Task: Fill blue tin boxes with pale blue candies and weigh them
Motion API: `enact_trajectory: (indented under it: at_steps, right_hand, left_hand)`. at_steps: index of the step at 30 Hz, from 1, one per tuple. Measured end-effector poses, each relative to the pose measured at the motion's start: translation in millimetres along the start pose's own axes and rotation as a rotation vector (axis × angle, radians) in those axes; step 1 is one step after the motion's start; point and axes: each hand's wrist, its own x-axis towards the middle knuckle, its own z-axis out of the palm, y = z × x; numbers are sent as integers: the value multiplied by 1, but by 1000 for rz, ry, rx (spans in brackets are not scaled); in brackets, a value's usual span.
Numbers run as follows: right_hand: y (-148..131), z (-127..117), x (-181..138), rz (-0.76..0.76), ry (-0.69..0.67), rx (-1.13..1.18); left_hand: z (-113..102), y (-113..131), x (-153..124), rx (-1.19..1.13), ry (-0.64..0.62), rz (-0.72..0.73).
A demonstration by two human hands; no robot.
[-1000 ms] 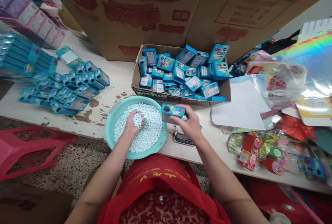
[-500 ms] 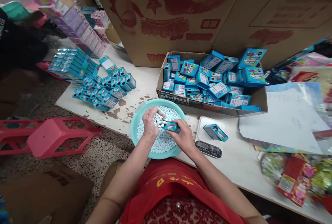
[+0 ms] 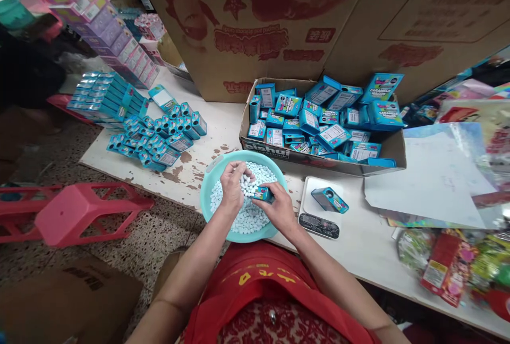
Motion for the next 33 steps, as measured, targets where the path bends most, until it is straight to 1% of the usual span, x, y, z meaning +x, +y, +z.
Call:
enact_trajectory:
  at_steps: [3, 7, 11, 16, 19, 22, 24, 26, 27, 28, 29, 31, 32, 33]
  right_hand:
    - [-1, 0, -1, -1, -7, 42]
    - [0, -2, -1, 45, 18, 73]
    - [3, -3, -2, 77, -6, 83]
    - [4, -2, -2, 81, -6, 91]
    - [5, -2, 1, 98, 1, 91]
    - [4, -5, 3, 100, 16, 103]
    - [5, -8, 2, 75, 17, 130]
    - [7, -11, 0, 55, 19, 173]
    - [9, -12, -2, 59, 26, 199]
    - [12, -14, -3, 71, 36, 226]
    - [14, -15, -4, 86, 47, 253]
    - [18, -18, -7, 109, 63, 300]
    - [19, -19, -8, 111, 68, 315]
    - [20, -20, -8, 110, 75, 326]
  left_hand:
    - [0, -1, -1, 3, -2, 4]
    - [1, -1, -2, 4, -6, -15]
    - [4, -1, -4, 16, 0, -31]
    - [4, -3, -4, 45, -28, -25]
    - [4, -5, -5, 70, -82, -62]
    - [5, -4, -6, 68, -75, -66]
    - [3, -3, -3, 52, -70, -46]
    - [-5, -5, 5, 85, -91, -25]
    - [-11, -8, 12, 151, -97, -11]
    - [-18, -13, 20, 285, -111, 11]
    - [-25, -20, 28, 468, -140, 35]
    - [-39, -39, 45, 851, -233, 82]
    - [-43, -50, 51, 989, -281, 98]
    - [-46, -61, 54, 1071, -315, 107]
